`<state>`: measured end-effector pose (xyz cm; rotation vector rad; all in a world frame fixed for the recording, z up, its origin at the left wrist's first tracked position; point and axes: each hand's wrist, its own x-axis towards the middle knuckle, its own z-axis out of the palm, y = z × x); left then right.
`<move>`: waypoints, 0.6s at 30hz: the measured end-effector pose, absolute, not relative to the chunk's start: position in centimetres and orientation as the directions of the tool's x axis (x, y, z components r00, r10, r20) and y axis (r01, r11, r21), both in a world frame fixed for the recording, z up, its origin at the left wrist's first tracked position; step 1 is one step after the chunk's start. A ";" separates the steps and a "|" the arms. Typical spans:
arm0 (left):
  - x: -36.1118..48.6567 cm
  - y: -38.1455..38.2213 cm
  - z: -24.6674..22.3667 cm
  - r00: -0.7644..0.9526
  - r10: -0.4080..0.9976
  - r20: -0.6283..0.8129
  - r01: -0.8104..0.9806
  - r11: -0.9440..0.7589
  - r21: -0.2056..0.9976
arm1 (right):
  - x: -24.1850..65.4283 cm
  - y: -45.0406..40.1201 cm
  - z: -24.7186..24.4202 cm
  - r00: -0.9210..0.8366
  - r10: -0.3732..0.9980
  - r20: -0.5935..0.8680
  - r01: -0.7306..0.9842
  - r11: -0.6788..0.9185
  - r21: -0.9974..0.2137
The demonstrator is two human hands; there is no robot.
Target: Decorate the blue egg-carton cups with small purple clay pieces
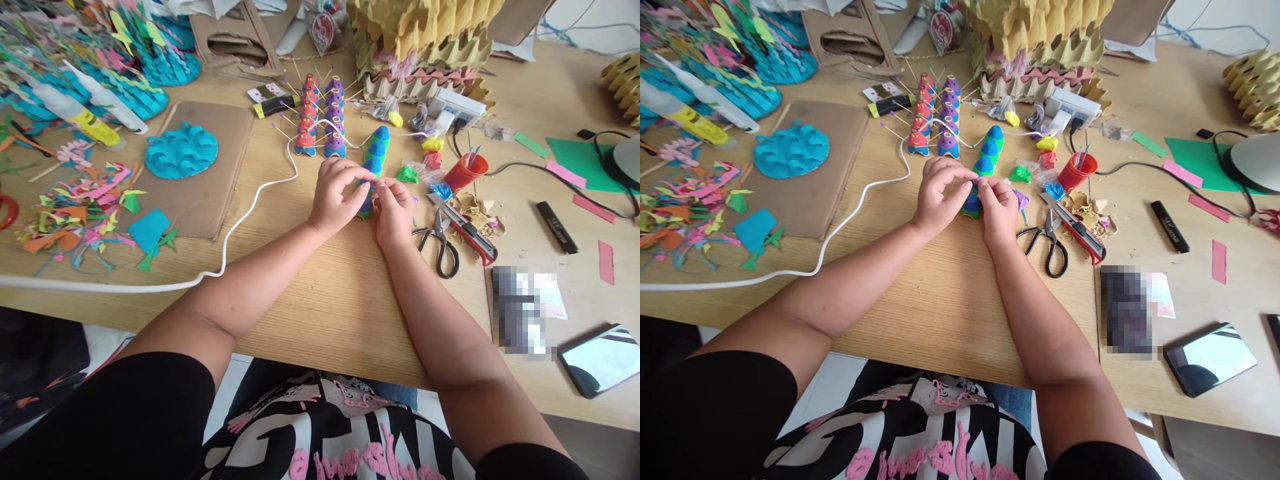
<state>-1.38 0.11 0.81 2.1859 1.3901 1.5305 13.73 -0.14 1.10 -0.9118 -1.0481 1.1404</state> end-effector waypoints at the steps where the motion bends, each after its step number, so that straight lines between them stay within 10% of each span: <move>1: -1.4 0.1 0.8 0.060 0.736 0.674 0.599 -0.567 0.565 | 13.7 -0.1 1.1 0.089 0.980 0.176 -0.255 0.193 -0.947; 18: -1.3 -0.1 1.2 0.083 0.729 0.680 0.607 -0.578 0.545 | 13.7 -0.1 1.2 0.097 0.982 0.164 -0.260 0.184 -0.948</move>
